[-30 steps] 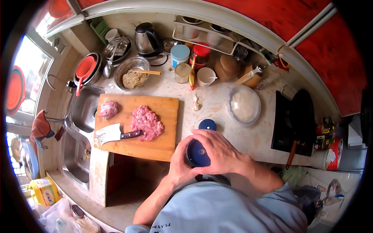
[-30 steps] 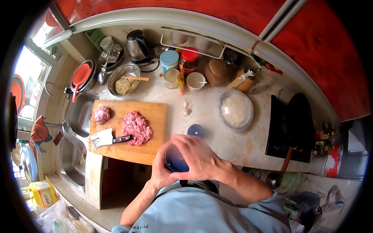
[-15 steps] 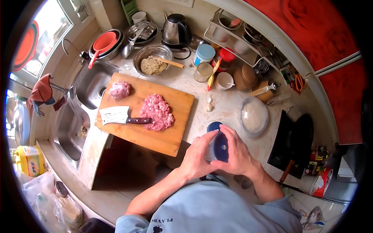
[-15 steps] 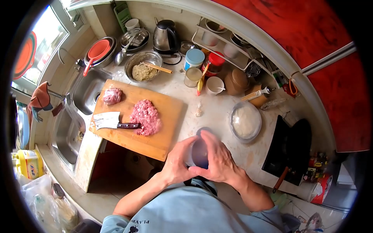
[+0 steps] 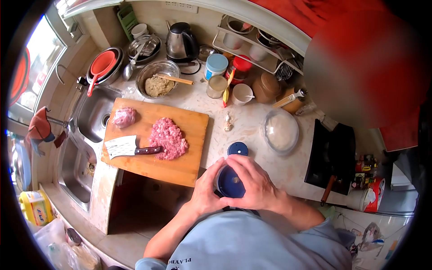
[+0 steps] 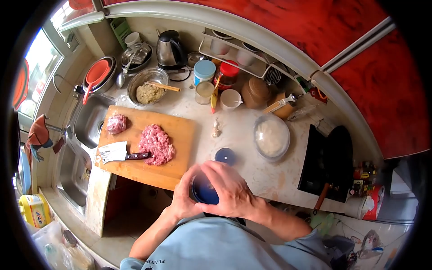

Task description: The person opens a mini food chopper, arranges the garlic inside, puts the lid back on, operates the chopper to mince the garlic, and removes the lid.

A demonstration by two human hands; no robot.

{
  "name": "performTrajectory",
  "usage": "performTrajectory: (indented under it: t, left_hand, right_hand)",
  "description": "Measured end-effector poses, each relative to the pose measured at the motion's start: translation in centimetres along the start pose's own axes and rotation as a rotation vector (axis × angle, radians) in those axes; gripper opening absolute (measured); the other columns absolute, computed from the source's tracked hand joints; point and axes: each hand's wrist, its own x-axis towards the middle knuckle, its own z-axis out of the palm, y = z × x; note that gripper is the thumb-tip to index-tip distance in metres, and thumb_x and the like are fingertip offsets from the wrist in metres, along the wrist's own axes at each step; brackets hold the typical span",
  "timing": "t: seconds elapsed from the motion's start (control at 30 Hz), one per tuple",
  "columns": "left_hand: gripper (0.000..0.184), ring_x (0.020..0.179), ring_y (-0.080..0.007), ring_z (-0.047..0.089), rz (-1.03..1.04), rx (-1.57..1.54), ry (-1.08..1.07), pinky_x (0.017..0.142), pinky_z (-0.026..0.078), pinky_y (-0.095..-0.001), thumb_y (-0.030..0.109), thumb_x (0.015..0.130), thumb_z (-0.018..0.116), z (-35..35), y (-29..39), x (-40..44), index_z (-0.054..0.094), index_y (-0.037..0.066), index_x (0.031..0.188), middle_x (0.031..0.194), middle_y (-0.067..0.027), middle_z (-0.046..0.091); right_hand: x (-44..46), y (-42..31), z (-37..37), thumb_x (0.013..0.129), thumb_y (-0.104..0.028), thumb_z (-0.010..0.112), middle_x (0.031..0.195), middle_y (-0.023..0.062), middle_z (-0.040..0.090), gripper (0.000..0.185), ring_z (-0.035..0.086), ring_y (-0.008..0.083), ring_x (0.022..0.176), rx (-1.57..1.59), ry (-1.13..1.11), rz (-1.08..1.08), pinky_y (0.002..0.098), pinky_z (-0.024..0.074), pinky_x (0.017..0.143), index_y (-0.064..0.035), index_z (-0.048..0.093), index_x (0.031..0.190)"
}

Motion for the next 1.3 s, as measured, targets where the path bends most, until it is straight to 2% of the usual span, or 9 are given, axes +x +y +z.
performTrajectory:
  t: [0.07, 0.37, 0.43, 0.67, 0.9, 0.97, 1.2, 1.27, 1.3]
  left_hand:
    - [0.112, 0.131, -0.0314, 0.055, -0.086, -0.078, -0.053, 0.107, 0.047, -0.0448, 0.036, 0.068, 0.095, -0.2, 0.0, -0.3, 0.031, -0.002, 0.152, 0.143, -0.021, 0.052]
    - [0.114, 0.129, -0.0324, 0.057, -0.005, 0.064, -0.005, 0.107, 0.048, -0.0453, 0.02, 0.064, 0.094, 0.1, -0.3, -0.3, 0.027, -0.002, 0.154, 0.142, -0.0248, 0.053]
    - [0.115, 0.129, -0.0326, 0.057, 0.003, 0.067, -0.009, 0.107, 0.048, -0.0448, 0.02, 0.063, 0.095, -0.1, -0.1, -0.3, 0.027, -0.003, 0.153, 0.141, -0.025, 0.053]
    - [0.122, 0.13, -0.0326, 0.056, 0.02, 0.082, 0.008, 0.106, 0.049, -0.0436, 0.026, 0.059, 0.099, -0.2, -0.1, -0.6, 0.027, -0.006, 0.152, 0.141, -0.0251, 0.053]
    - [0.122, 0.127, -0.0315, 0.059, 0.054, 0.099, 0.009, 0.106, 0.05, -0.0425, 0.024, 0.057, 0.099, -0.2, -0.2, -1.2, 0.027, -0.006, 0.152, 0.14, -0.0247, 0.054]
    - [0.121, 0.124, -0.0312, 0.061, -0.029, 0.082, -0.004, 0.106, 0.05, -0.0418, 0.023, 0.058, 0.098, -0.3, 0.0, -1.2, 0.028, -0.006, 0.152, 0.139, -0.0238, 0.054]
    - [0.128, 0.13, -0.0302, 0.056, -0.053, 0.041, -0.029, 0.106, 0.049, -0.0422, 0.032, 0.055, 0.1, -0.6, 0.2, -0.6, 0.027, -0.003, 0.154, 0.143, -0.023, 0.052]
    - [0.118, 0.134, -0.0362, 0.053, -0.075, -0.029, -0.038, 0.112, 0.044, -0.0446, 0.032, 0.058, 0.099, -0.7, 1.0, -0.1, 0.034, -0.002, 0.151, 0.146, -0.0238, 0.05]
    - [0.118, 0.134, -0.0362, 0.053, -0.074, -0.03, -0.035, 0.112, 0.044, -0.0446, 0.032, 0.058, 0.099, -0.7, 0.9, -0.1, 0.034, -0.002, 0.151, 0.146, -0.0238, 0.05]
  right_hand:
    - [0.2, -0.1, -0.3, 0.069, -0.036, 0.088, 0.136, 0.0229, 0.05, 0.093, 0.056, 0.0397, 0.121, -0.001, 0.003, -0.026, 0.0463, 0.0491, 0.101, 0.004, 0.045, 0.141]
    - [0.3, -0.3, -0.3, 0.068, -0.031, 0.087, 0.134, 0.0232, 0.051, 0.088, 0.054, 0.0411, 0.12, 0.048, 0.059, -0.03, 0.0475, 0.0453, 0.103, 0.0072, 0.046, 0.136]
    - [0.2, -0.6, -0.3, 0.068, -0.034, 0.089, 0.135, 0.0228, 0.052, 0.091, 0.056, 0.0393, 0.122, 0.104, 0.075, -0.014, 0.0467, 0.0484, 0.102, 0.0061, 0.047, 0.138]
    - [0.0, 0.2, -0.1, 0.07, -0.035, 0.088, 0.137, 0.023, 0.05, 0.091, 0.055, 0.0393, 0.124, 0.1, 0.048, -0.059, 0.0459, 0.0484, 0.103, 0.0058, 0.045, 0.14]
    - [-0.1, 0.3, 0.0, 0.069, -0.032, 0.089, 0.14, 0.023, 0.049, 0.094, 0.054, 0.0398, 0.126, 0.176, -0.025, -0.08, 0.0461, 0.0477, 0.105, 0.0043, 0.042, 0.142]
    - [0.0, 0.3, 0.0, 0.069, -0.031, 0.09, 0.14, 0.023, 0.048, 0.095, 0.053, 0.0397, 0.126, 0.188, -0.022, -0.079, 0.046, 0.0475, 0.105, 0.0038, 0.042, 0.143]
    - [0.3, 0.9, -0.4, 0.069, -0.031, 0.09, 0.141, 0.022, 0.047, 0.096, 0.053, 0.0387, 0.126, 0.197, -0.068, -0.062, 0.0453, 0.0466, 0.105, 0.0035, 0.04, 0.143]
    - [0.2, 1.0, -0.4, 0.069, -0.031, 0.09, 0.14, 0.0218, 0.048, 0.095, 0.053, 0.0388, 0.126, 0.209, -0.06, -0.069, 0.0451, 0.0466, 0.106, 0.003, 0.04, 0.143]
    - [0.3, 1.0, -0.4, 0.069, -0.031, 0.09, 0.14, 0.0218, 0.048, 0.095, 0.053, 0.0388, 0.126, 0.208, -0.061, -0.071, 0.0451, 0.0466, 0.106, 0.003, 0.04, 0.143]
